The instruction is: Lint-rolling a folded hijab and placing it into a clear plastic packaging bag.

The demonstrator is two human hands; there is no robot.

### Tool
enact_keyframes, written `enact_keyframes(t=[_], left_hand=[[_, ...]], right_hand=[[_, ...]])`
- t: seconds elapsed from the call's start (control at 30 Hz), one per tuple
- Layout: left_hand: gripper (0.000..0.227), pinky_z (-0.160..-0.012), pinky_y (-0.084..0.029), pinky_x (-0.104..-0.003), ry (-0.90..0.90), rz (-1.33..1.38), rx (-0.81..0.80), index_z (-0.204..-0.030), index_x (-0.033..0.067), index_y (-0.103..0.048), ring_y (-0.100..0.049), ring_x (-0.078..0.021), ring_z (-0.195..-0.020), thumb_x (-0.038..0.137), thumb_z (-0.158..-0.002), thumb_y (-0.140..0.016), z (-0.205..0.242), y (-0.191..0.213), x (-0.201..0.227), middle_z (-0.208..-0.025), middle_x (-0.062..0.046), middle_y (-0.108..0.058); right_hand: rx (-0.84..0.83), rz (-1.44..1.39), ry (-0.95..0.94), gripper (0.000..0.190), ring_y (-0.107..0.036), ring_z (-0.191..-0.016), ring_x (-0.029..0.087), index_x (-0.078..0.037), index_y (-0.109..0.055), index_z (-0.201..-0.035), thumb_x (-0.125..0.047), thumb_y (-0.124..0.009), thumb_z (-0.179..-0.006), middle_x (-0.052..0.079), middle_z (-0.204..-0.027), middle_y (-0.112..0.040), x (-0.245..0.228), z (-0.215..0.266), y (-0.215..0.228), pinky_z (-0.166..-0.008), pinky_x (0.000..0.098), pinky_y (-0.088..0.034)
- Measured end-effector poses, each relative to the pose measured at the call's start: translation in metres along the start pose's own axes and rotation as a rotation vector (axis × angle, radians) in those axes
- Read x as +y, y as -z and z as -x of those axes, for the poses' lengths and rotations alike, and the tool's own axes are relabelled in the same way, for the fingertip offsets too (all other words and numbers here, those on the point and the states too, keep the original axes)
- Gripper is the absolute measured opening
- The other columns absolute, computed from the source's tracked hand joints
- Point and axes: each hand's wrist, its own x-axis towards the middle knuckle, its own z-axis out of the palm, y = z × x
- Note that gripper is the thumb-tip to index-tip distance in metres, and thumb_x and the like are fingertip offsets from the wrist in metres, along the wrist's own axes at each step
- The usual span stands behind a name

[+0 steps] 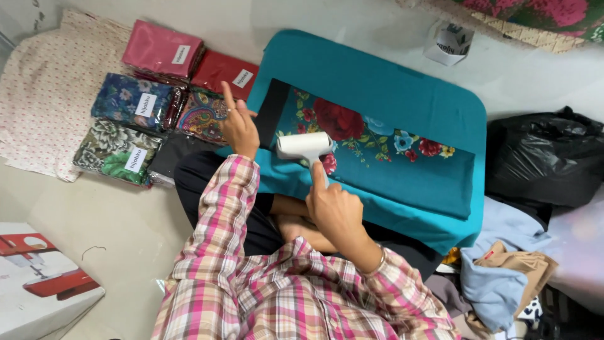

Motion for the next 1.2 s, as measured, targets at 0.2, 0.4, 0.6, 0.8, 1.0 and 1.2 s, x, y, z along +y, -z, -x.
enact_keyframes(t=[0.2, 0.4, 0.6, 0.8, 1.0, 1.2], left_hand=[[0.056, -0.060, -0.047, -0.017, -0.126, 0.105, 0.105, -0.168, 0.0149, -0.013, -0.066, -0.0104, -0.053, 0.012, -0.114, -0.028, -0.003, 0.018, 0.018, -0.079, 0.003, -0.082], [0.073, -0.092, -0.036, -0.028, -0.101, 0.049, -0.062, -0.169, 0.0155, 0.000, -0.073, -0.0148, -0.109, 0.005, -0.102, -0.027, 0.002, -0.006, -0.020, -0.114, -0.003, -0.081], [0.080, -0.118, -0.023, -0.049, -0.093, 0.062, -0.148, -0.168, 0.0131, 0.005, -0.057, -0.0285, -0.138, 0.001, -0.097, -0.032, 0.004, -0.005, -0.014, -0.147, -0.010, -0.063], [0.059, -0.124, -0.020, -0.046, -0.108, 0.090, -0.176, -0.167, 0.0110, 0.000, -0.066, -0.0278, -0.127, 0.017, -0.115, -0.025, 0.004, 0.007, 0.010, -0.119, -0.010, -0.079], [0.071, -0.126, -0.013, -0.044, -0.187, 0.070, -0.208, -0.167, 0.0053, -0.002, -0.060, -0.0313, -0.133, -0.003, -0.103, -0.032, 0.006, -0.002, -0.002, -0.129, -0.017, -0.073], [0.068, -0.120, -0.021, -0.056, -0.804, -0.219, -0.142, -0.155, 0.0067, -0.048, -0.038, -0.0257, -0.150, 0.005, -0.088, -0.043, 0.006, -0.014, -0.003, -0.165, 0.002, -0.040]], right_hand=[[-0.058, -0.141, -0.043, 0.066, -0.070, -0.059, 0.045, -0.009, -0.039, -0.151, -0.032, -0.053, -0.091, 0.018, -0.069, -0.064, 0.006, -0.062, -0.021, -0.052, 0.0620, -0.054], [0.023, -0.096, -0.053, 0.067, -0.069, -0.055, 0.043, -0.005, -0.044, -0.150, -0.029, -0.057, -0.089, 0.018, -0.068, -0.063, -0.005, -0.049, -0.033, -0.048, 0.0583, -0.055], [-0.077, -0.050, -0.041, 0.066, -0.069, -0.050, 0.038, -0.007, -0.043, -0.151, -0.037, -0.050, -0.093, 0.013, -0.064, -0.061, -0.005, 0.003, 0.002, -0.044, 0.0559, -0.054], [-0.063, -0.134, -0.082, 0.072, -0.070, -0.060, 0.044, -0.006, -0.035, -0.153, -0.035, -0.058, -0.092, 0.020, -0.073, -0.066, 0.013, -0.082, -0.053, -0.052, 0.0600, -0.055], [-0.147, -0.141, -0.132, 0.071, -0.072, -0.066, 0.046, -0.010, -0.034, -0.156, -0.034, -0.055, -0.093, 0.020, -0.078, -0.067, -0.002, -0.036, -0.015, -0.058, 0.0590, -0.058], [0.101, 0.077, -0.039, 0.061, -0.067, -0.045, 0.032, -0.014, -0.051, -0.148, -0.037, -0.049, -0.092, 0.007, -0.061, -0.057, 0.012, 0.014, -0.002, -0.042, 0.0498, -0.055]])
